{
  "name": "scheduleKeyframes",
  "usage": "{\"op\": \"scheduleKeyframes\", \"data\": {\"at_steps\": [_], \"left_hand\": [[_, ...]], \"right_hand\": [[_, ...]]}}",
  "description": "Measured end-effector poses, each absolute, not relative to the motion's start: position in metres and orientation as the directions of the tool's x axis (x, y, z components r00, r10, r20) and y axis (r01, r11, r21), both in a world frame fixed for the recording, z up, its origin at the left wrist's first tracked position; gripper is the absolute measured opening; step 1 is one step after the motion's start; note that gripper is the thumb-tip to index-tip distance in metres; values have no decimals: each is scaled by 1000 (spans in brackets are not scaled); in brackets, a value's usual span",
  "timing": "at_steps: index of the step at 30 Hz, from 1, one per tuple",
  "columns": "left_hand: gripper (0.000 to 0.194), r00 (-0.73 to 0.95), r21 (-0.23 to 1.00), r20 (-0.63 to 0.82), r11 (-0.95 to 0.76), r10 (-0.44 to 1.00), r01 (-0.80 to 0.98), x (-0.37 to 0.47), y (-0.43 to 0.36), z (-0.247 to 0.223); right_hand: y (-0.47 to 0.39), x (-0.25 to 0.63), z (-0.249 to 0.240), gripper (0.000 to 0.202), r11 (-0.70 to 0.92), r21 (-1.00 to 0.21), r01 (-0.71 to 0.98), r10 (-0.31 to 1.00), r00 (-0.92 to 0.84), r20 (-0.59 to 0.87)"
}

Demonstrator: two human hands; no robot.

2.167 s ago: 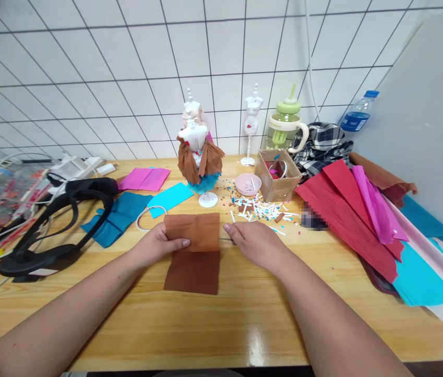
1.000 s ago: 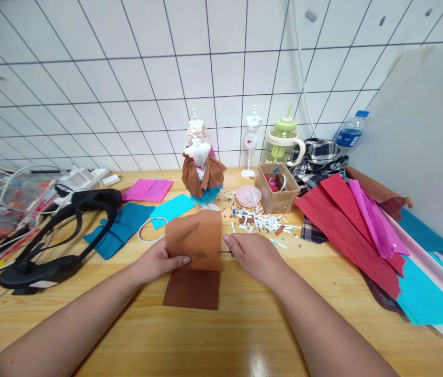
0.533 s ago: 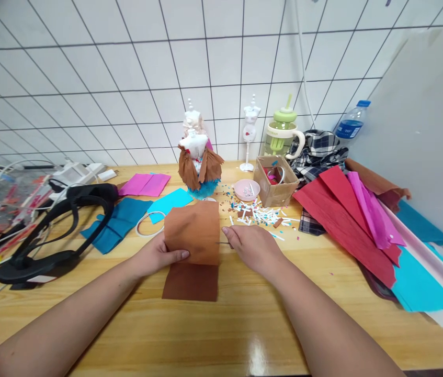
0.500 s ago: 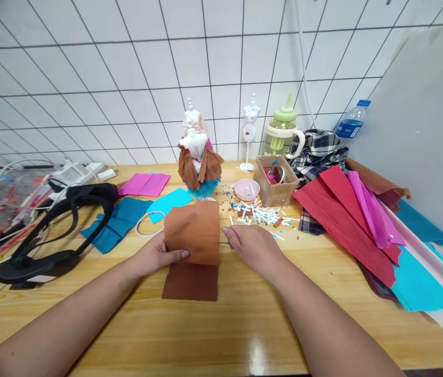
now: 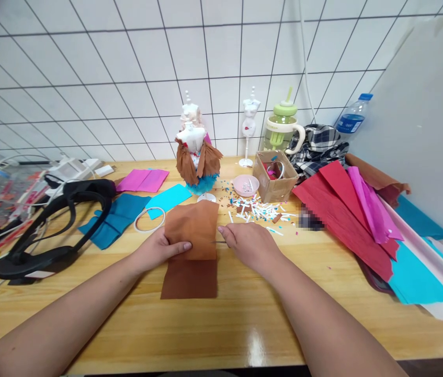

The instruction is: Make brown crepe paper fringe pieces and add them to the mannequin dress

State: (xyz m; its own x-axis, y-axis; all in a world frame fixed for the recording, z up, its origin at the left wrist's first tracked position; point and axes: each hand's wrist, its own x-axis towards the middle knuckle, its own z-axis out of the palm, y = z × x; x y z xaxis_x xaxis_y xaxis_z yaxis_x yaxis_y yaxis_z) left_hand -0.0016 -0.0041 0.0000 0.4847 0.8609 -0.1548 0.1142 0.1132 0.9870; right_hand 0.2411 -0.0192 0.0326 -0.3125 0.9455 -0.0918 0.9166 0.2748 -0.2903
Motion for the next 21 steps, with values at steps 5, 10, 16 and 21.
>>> {"op": "scheduleKeyframes", "data": {"at_steps": [5, 10, 16, 21], "left_hand": [[49, 497, 994, -92, 52, 863, 94, -1, -4, 0], [45, 515, 993, -64, 5, 855, 116, -2, -4, -1], [47, 494, 991, -102, 48, 864, 121, -2, -4, -4], [48, 494, 992, -111, 65, 862, 109, -1, -4, -5]], "right_hand": [[-21, 239, 34, 52, 261, -314, 913, 946, -306, -105], [-20, 236, 32, 53, 264, -307, 914, 944, -310, -114], [-21, 235, 31, 51, 263, -291, 920, 944, -307, -118], [-23, 232, 34, 51, 238, -271, 933, 952, -279, -126]]}}
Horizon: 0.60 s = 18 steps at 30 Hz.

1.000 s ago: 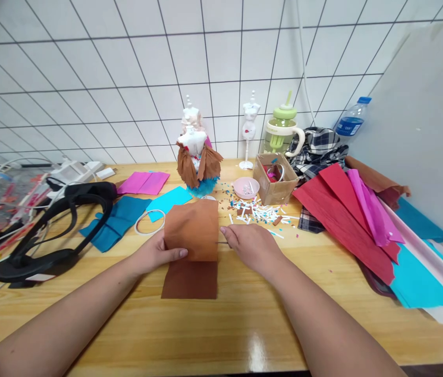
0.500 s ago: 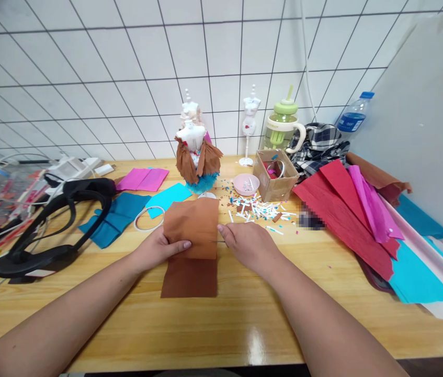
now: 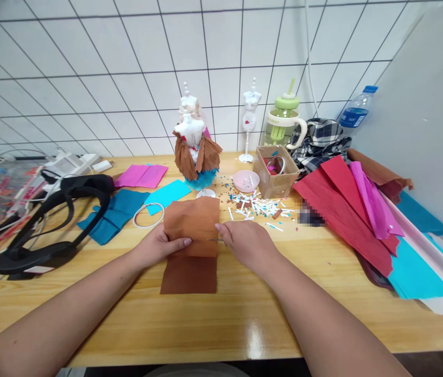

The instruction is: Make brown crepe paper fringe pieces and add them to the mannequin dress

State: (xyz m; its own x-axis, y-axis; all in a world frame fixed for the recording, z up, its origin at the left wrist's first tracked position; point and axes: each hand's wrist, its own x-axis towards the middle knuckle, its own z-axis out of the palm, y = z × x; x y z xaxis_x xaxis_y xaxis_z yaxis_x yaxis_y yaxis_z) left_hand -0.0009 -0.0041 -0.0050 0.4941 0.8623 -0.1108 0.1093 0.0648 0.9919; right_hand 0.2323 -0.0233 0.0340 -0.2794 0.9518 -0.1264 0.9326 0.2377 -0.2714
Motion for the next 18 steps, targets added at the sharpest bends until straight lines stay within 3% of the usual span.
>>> {"op": "scheduleKeyframes", "data": {"at_steps": [6, 18], "left_hand": [[51, 458, 991, -126, 89, 880, 100, 0, -5, -4], [53, 454, 990, -138, 117, 880, 74, 1, -5, -3]], "right_hand": [[-28, 228, 37, 52, 172, -254, 952, 973, -205, -109], [-25, 230, 35, 54, 184, -232, 955, 971, -214, -111]]}}
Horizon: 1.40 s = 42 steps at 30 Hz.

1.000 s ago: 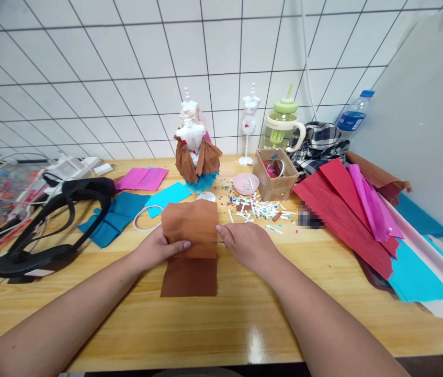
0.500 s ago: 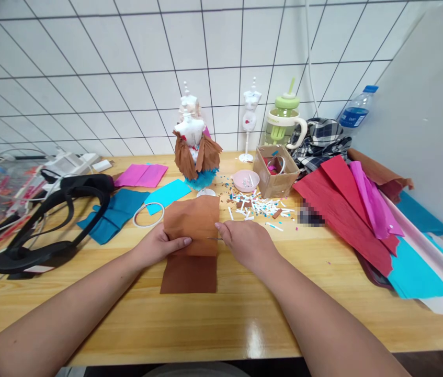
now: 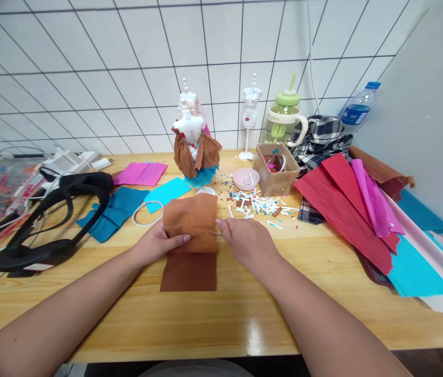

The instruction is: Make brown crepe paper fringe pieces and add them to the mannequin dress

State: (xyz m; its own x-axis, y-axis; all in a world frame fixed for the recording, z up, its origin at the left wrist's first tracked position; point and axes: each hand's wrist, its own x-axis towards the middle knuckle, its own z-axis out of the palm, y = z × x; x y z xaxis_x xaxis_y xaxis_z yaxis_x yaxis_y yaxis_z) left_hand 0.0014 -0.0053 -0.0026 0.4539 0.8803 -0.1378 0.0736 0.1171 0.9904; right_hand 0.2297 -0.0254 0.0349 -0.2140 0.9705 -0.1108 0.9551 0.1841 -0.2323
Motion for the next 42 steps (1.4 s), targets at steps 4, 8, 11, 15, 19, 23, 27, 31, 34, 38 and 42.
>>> {"op": "scheduleKeyframes", "data": {"at_steps": [4, 8, 11, 15, 19, 23, 27, 31, 34, 38, 42], "left_hand": [[52, 453, 990, -140, 123, 880, 67, 1, -6, -3], [51, 449, 991, -131, 114, 884, 65, 1, -6, -3], [52, 455, 991, -134, 115, 881, 70, 1, -5, -3], [53, 457, 991, -131, 113, 880, 68, 1, -5, -2], [53, 454, 990, -136, 106, 880, 92, 1, -6, -2], [53, 454, 991, -127, 95, 882, 94, 1, -6, -3], [51, 460, 993, -118, 91, 880, 81, 2, -6, -3], [50, 460, 992, -120, 88, 880, 91, 3, -6, -2], [51, 454, 991, -124, 86, 882, 103, 3, -6, -1], [53, 455, 991, -128, 92, 881, 101, 2, -6, -2], [54, 456, 990, -132, 96, 880, 101, 2, -6, -3]], "right_hand": [[-25, 230, 36, 56, 163, -245, 956, 970, -201, -139], [-24, 231, 36, 57, 153, -268, 951, 969, -198, -149], [-24, 231, 36, 55, 164, -271, 949, 965, -211, -154], [-24, 230, 36, 54, 173, -264, 949, 966, -216, -144], [-25, 230, 37, 53, 171, -249, 953, 966, -212, -148], [-25, 229, 37, 54, 166, -229, 959, 968, -203, -149], [-25, 228, 37, 55, 165, -224, 961, 966, -203, -159], [-26, 228, 36, 54, 171, -225, 959, 968, -207, -145], [-26, 228, 35, 53, 179, -225, 958, 968, -212, -136], [-27, 228, 35, 53, 179, -211, 961, 969, -210, -131], [-28, 227, 36, 52, 178, -202, 963, 971, -204, -121]]}}
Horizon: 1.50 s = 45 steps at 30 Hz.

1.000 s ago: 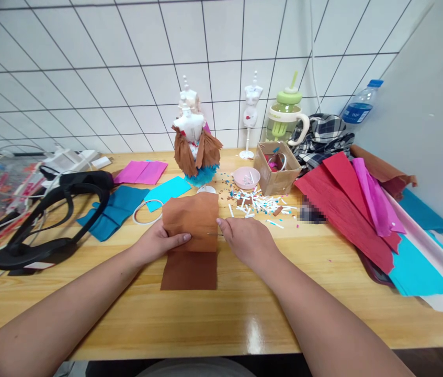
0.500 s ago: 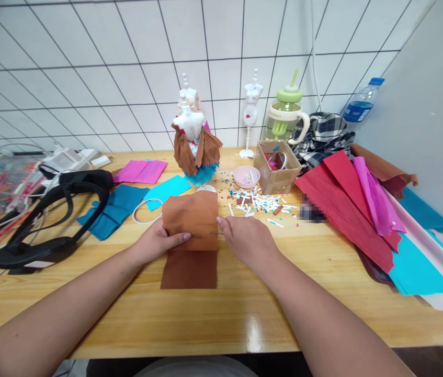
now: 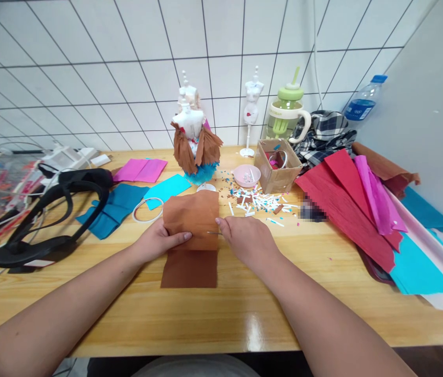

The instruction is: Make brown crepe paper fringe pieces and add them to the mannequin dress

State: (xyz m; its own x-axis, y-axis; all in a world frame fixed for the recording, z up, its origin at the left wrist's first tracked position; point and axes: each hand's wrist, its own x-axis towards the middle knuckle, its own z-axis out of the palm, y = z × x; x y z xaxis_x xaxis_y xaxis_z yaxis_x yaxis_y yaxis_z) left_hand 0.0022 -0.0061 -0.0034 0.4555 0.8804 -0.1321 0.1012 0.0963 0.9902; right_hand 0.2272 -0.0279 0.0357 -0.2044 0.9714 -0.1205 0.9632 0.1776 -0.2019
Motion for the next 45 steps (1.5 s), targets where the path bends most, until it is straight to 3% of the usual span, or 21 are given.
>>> {"op": "scheduleKeyframes", "data": {"at_steps": [8, 45], "left_hand": [[54, 496, 988, -85, 10, 864, 153, 4, -6, -3], [48, 424, 986, -38, -34, 905, 160, 6, -6, -5]], "right_hand": [[-29, 224, 32, 53, 200, -195, 960, 971, -222, -93], [-29, 226, 31, 53, 174, -166, 971, 976, -192, -99]]}}
